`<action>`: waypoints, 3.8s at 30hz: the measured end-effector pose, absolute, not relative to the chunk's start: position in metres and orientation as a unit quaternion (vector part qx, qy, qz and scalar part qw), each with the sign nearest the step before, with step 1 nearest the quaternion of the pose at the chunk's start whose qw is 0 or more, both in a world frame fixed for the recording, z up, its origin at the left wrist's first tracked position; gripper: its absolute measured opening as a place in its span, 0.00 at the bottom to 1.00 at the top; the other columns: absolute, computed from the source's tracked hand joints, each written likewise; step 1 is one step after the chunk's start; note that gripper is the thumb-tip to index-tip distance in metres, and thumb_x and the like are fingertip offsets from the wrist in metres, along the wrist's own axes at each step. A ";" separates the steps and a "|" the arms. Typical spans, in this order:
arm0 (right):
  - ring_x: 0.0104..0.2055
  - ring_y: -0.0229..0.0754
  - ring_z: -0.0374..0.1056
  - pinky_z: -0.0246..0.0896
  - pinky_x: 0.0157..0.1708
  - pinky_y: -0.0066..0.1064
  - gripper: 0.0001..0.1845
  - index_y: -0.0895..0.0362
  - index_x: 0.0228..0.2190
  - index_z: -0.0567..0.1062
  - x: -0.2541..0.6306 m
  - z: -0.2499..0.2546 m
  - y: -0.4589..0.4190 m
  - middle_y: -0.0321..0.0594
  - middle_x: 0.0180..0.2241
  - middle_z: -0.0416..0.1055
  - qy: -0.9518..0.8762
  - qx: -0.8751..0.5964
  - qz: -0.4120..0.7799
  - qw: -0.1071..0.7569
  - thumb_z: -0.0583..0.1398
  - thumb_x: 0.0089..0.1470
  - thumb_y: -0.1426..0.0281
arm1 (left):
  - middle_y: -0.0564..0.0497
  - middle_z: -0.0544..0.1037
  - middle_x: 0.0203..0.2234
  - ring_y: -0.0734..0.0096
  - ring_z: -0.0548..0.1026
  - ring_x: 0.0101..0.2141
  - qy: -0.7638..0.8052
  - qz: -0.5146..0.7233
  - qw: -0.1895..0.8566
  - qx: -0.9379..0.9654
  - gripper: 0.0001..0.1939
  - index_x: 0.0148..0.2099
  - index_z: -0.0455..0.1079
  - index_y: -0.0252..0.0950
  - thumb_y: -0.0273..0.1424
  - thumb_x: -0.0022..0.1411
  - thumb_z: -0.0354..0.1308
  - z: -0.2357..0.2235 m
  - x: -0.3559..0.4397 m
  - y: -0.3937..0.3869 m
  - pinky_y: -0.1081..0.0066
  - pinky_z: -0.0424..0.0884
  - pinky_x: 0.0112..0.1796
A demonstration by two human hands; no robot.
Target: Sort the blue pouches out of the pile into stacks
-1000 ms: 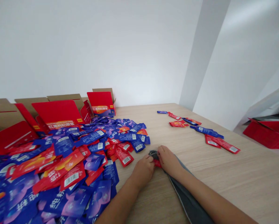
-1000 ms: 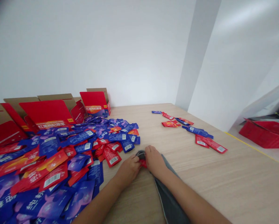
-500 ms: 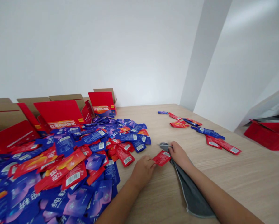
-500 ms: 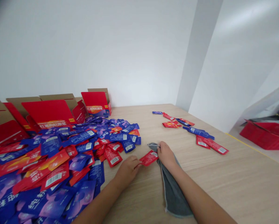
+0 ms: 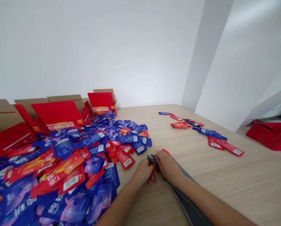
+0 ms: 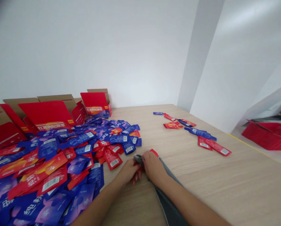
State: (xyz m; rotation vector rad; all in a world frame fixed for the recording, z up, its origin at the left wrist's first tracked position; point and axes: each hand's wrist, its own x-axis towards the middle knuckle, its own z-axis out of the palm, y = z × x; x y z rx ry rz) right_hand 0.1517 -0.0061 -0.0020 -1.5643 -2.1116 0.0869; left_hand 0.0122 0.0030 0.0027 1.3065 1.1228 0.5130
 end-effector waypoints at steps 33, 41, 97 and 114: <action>0.39 0.43 0.67 0.57 0.38 0.30 0.07 0.58 0.32 0.67 0.190 -0.010 0.016 0.46 0.35 0.70 -0.687 -0.699 -0.016 0.198 0.49 0.57 0.74 | 0.59 0.68 0.12 0.83 0.59 0.11 0.396 0.420 0.681 0.452 0.17 0.26 0.61 0.35 0.41 0.45 0.62 0.026 -0.023 0.016 0.81 0.52 0.12; 0.34 0.41 0.66 0.61 0.38 0.32 0.18 0.54 0.28 0.66 0.187 -0.019 0.025 0.39 0.29 0.69 -0.711 -0.605 0.094 0.345 0.42 0.61 0.63 | 0.54 0.74 0.19 0.77 0.69 0.18 0.362 0.585 0.644 0.335 0.27 0.45 0.62 0.33 0.50 0.52 0.56 0.035 -0.030 0.027 0.76 0.66 0.20; 0.41 0.45 0.62 0.60 0.41 0.35 0.15 0.56 0.37 0.68 0.180 0.019 -0.011 0.42 0.38 0.66 -0.874 -0.419 0.125 0.210 0.63 0.46 0.66 | 0.48 0.76 0.25 0.65 0.75 0.24 0.543 0.427 0.522 0.501 0.08 0.38 0.62 0.35 0.34 0.58 0.49 -0.013 0.000 0.028 0.68 0.70 0.24; 0.46 0.47 0.60 0.59 0.48 0.39 0.22 0.58 0.45 0.67 0.142 0.004 -0.011 0.47 0.43 0.65 -0.829 -0.493 0.029 0.262 0.50 0.48 0.81 | 0.59 0.66 0.10 0.80 0.61 0.09 0.538 0.284 0.574 0.548 0.09 0.35 0.64 0.33 0.27 0.60 0.43 -0.002 0.004 0.014 0.81 0.52 0.11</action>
